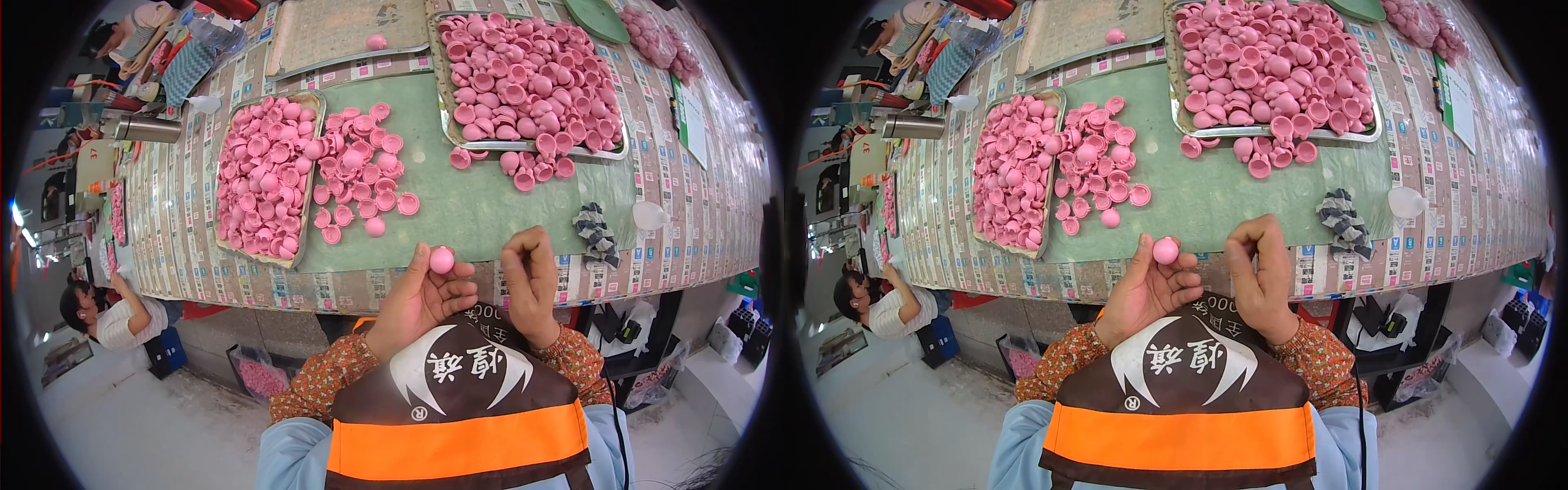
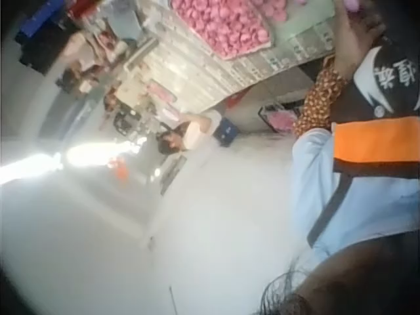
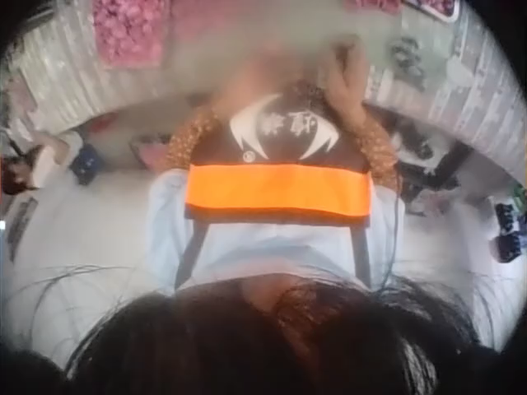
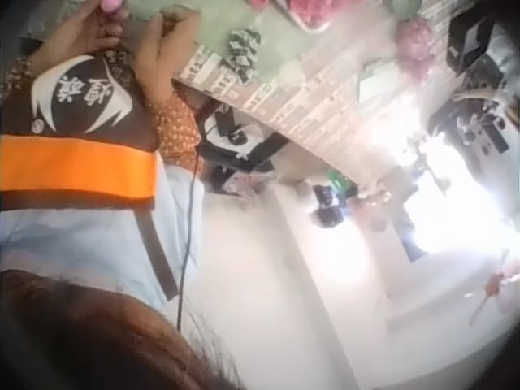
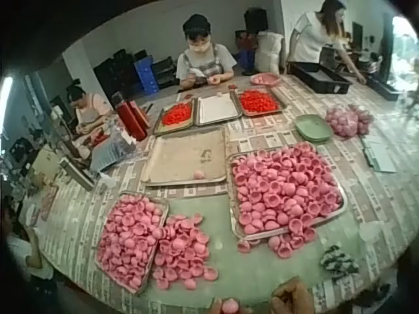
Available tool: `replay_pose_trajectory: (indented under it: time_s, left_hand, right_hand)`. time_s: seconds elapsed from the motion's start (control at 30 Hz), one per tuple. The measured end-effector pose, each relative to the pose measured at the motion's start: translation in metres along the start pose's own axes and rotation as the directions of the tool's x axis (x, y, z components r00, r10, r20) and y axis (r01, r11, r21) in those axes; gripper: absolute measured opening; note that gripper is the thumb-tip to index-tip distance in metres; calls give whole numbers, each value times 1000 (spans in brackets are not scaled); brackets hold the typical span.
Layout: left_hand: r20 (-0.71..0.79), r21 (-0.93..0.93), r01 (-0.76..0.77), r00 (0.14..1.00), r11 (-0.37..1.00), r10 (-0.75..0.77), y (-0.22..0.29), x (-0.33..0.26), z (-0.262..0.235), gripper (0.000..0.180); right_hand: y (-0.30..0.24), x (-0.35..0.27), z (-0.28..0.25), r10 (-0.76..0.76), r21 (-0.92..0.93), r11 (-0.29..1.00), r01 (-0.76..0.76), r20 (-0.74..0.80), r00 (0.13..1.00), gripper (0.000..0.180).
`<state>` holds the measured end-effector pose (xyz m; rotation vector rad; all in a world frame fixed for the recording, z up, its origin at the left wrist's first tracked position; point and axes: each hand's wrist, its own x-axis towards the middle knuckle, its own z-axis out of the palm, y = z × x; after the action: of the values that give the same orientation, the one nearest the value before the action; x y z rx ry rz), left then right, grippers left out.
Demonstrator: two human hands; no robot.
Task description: The recorder is assembling small pink plastic bowl-shaped components by applying glue from a bottle and joining them together.
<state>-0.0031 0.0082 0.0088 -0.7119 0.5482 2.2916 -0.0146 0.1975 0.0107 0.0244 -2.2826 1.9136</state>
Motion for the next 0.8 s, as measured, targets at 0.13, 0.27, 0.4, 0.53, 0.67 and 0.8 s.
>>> replay_pose_trajectory:
  time_s: [0.13, 0.27, 0.4, 0.53, 0.67, 0.8]
  left_hand:
    - [-5, 13, -3, 1000, 1000, 3, -1, -1, 0, 49]
    - [38, 52, -23, 999, 998, 21, -1, -1, 0, 48]
    - [19, 65, -58, 998, 996, 57, -3, -2, 4, 48]
    - [35, 101, -71, 997, 992, 68, -2, -2, 6, 47]
    - [66, 142, -109, 993, 984, 101, -3, -1, 3, 46]
    - [59, 145, -127, 991, 981, 119, -3, 0, -1, 46]
  right_hand:
    - [1, -3, 0, 124, 84, 989, -124, 6, 992, 15]
    - [5, -7, -7, 121, -21, 992, -121, 45, 992, 20]
    - [14, -9, -13, 3, -152, 988, 2, 34, 999, 32]
    - [19, -9, -21, 40, -181, 983, -36, 23, 999, 37]
    - [23, 5, -37, -101, -392, 918, 51, -106, 989, 18]
    - [10, 17, -61, -308, -816, 577, 44, -167, 937, 24]
